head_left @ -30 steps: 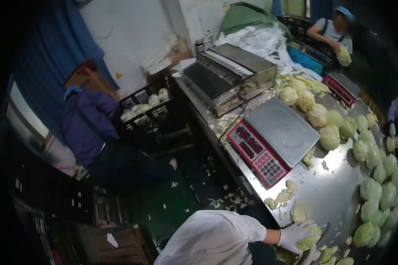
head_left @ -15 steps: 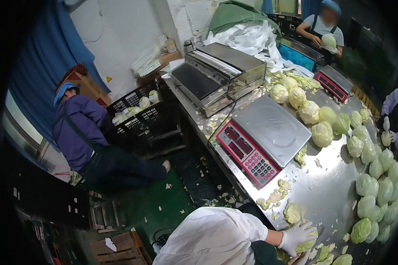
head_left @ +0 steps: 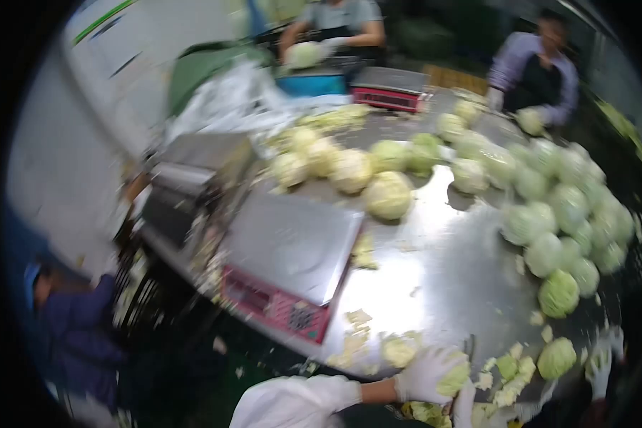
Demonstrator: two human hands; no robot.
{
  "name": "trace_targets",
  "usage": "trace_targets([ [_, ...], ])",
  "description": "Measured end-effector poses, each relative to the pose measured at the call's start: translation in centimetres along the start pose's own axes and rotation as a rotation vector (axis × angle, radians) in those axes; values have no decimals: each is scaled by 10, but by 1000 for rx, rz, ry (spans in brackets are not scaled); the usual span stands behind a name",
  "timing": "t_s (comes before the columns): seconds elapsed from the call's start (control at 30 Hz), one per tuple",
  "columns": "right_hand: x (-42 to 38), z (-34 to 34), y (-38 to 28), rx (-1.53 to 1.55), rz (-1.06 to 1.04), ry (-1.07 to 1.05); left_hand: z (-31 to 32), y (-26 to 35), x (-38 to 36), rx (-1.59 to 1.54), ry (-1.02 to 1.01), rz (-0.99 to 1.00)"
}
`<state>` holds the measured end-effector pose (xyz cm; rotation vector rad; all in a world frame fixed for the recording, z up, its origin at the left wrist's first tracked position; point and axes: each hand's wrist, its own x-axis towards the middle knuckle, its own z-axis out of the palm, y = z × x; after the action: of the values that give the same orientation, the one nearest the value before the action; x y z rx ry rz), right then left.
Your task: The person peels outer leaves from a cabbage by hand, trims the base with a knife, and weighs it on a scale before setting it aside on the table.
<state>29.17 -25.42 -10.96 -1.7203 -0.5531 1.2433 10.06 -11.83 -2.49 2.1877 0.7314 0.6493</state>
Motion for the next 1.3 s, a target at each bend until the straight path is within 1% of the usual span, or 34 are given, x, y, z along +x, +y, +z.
trace_targets([
  [0.07, 12, 0, 4, -16, -2, 11, -12, -16, 17, -110, -66, -45],
  [0.13, 3, 33, -83, -35, -64, 68, -42, -28, 40, -294, -105, -114],
  [0.17, 11, 31, -93, -176, -82, 43, -34, -48, 39, -484, -108, -211],
  [0.2, 19, 30, -100, -132, -27, 16, -27, -66, 35, -663, -109, -328],
  [0.23, 30, 26, -91, -91, -58, -6, -36, -66, 44, -760, -157, -382],
  [0.27, 30, 27, -122, 58, 32, -55, -34, -74, 46, -827, -171, -375],
  [0.3, 35, 25, -122, 92, 6, -81, -31, -81, 43, -895, -180, -372],
  [0.37, 44, 24, -105, 229, -60, -52, -29, -84, 47, -1133, -198, -414],
  [0.4, 50, 23, -85, 318, -23, -73, -26, -83, 47, -1162, -202, -373],
  [0.43, 50, 21, -72, 412, 8, -98, -23, -78, 48, -1149, -237, -383],
  [0.5, 25, 24, -81, 473, 30, -50, -22, -60, 40, -991, -132, -440],
  [0.53, 9, 24, -84, 489, 43, -25, -20, -51, 32, -907, -32, -484],
  [0.57, 1, 26, -71, 463, 18, 3, -20, -35, 26, -828, 84, -672],
  [0.63, -17, 41, -45, 529, 16, 20, -9, -19, 8, -732, 87, -540],
  [0.67, -31, 46, -51, 466, 37, 30, -6, -10, 3, -492, 17, -282],
  [0.7, -36, 57, -33, 445, 28, 50, 6, 1, 1, -561, 91, -260],
  [0.77, -44, 66, -34, 283, -121, 139, 9, 2, 5, -514, 143, -373],
  [0.8, -58, 62, -31, 418, -66, 87, 4, 4, 3, -450, 129, -410],
  [0.83, -67, 54, -40, 424, -77, 90, 0, 7, 3, -446, 127, -398],
  [0.9, -85, 34, -46, 330, -86, -37, -9, 10, -4, -852, 47, -617],
  [0.93, -91, 17, -56, 212, -74, -88, -10, 14, -7, -908, 34, -628],
  [0.97, -94, 13, -51, 2, -344, 23, -11, 21, -9, -903, 40, -628],
  [1.03, -99, 2, -52, -365, -503, 172, -8, 34, -13, -890, 0, -681],
  [1.07, -102, -3, -61, -431, -518, 126, -2, 36, -15, -817, 24, -641],
  [1.1, -104, -4, -66, -427, -509, 123, 1, 33, -17, -815, 20, -651],
  [1.17, -103, -2, -75, -578, -389, -34, 8, 29, -14, -745, 45, -636],
  [1.2, -102, -3, -81, -576, -327, -102, 8, 30, -13, -688, 36, -622],
  [1.23, -100, -3, -78, -572, -317, -97, 10, 26, -12, -689, 25, -626],
  [1.3, -97, 0, -67, -614, -397, -67, 15, 16, -17, -532, 4, -487],
])
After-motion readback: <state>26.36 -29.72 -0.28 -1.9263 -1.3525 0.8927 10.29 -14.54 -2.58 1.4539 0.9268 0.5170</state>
